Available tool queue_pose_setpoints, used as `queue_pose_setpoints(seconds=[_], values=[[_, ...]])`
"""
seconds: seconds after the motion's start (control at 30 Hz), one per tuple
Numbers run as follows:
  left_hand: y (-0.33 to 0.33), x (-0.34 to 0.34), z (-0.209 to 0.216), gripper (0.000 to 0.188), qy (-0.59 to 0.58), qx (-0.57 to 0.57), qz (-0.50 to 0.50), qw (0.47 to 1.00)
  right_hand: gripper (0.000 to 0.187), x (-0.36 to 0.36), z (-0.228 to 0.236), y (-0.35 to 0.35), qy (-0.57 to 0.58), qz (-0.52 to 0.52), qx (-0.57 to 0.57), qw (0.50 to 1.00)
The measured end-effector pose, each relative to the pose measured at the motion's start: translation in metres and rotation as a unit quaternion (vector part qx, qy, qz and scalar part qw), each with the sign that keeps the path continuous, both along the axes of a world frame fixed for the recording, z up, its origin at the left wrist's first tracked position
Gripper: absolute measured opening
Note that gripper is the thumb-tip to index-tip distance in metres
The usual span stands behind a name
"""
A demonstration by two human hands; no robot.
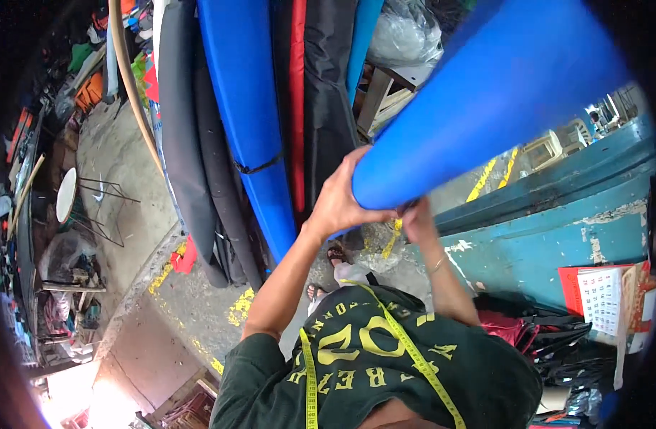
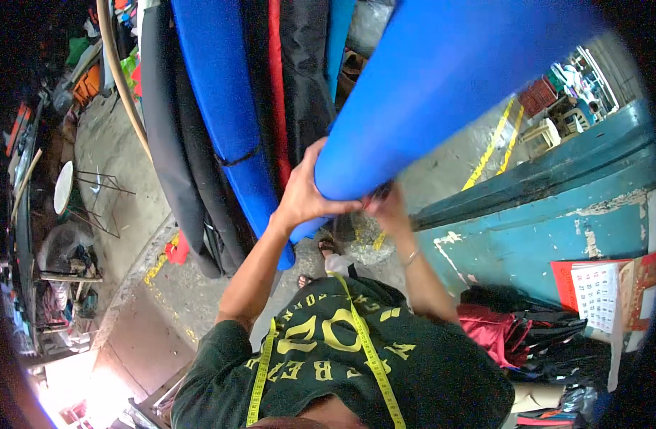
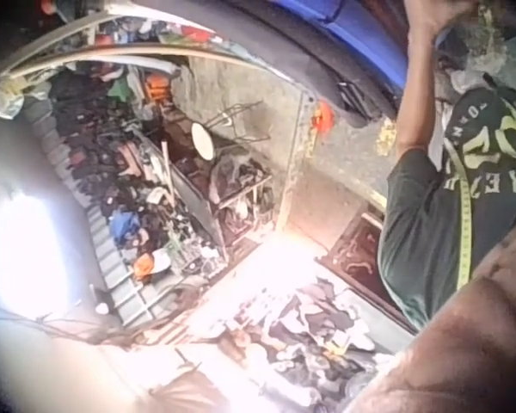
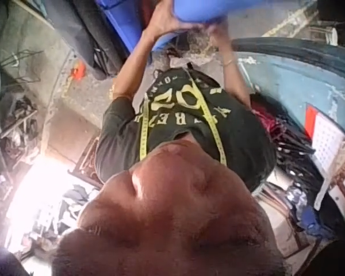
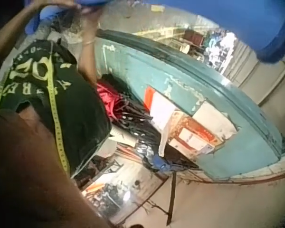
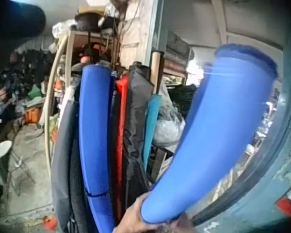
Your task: Cutting shapes out of black leather or vinyl using a cardboard template and a utility knife.
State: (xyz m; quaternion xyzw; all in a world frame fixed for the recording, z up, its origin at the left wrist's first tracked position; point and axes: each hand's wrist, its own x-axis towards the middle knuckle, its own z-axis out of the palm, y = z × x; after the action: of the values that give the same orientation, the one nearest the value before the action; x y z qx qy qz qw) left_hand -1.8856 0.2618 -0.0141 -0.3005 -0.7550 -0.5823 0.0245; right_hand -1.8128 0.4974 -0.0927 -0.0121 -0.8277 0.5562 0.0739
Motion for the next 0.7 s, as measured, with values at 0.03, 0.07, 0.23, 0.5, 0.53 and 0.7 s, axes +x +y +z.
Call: queue_pose_setpoints(seconds=[0.03, 0.07, 0.23, 0.5, 0.53, 0.7], values=[[0.002, 0.005, 0.003, 0.119, 0.037, -0.009, -0.016, 0.999, 0.100, 0.016, -0.007, -0.043, 0.111, -0.063, -0.147, 0.981], [0.013, 0.010, 0.016, 0.118, 0.041, -0.004, -0.049, 0.998, 0.091, 0.028, -0.046, -0.008, 0.140, -0.041, 0.119, 0.982], [0.046, 0.030, 0.013, 0.113, 0.041, -0.029, -0.154, 0.987, 0.061, 0.068, -0.066, -0.009, 0.106, -0.084, 0.019, 0.991], [0.120, 0.031, 0.063, 0.106, 0.037, -0.076, -0.188, 0.979, 0.066, 0.062, -0.016, 0.020, 0.243, -0.199, -0.093, 0.945], [0.132, 0.021, 0.079, 0.107, 0.036, -0.075, -0.183, 0.980, 0.067, 0.058, -0.009, 0.034, 0.255, -0.208, -0.107, 0.938], [0.207, -0.040, 0.171, 0.109, 0.130, 0.011, -0.113, 0.985, 0.085, -0.030, 0.006, 0.121, 0.260, -0.219, -0.198, 0.919]])
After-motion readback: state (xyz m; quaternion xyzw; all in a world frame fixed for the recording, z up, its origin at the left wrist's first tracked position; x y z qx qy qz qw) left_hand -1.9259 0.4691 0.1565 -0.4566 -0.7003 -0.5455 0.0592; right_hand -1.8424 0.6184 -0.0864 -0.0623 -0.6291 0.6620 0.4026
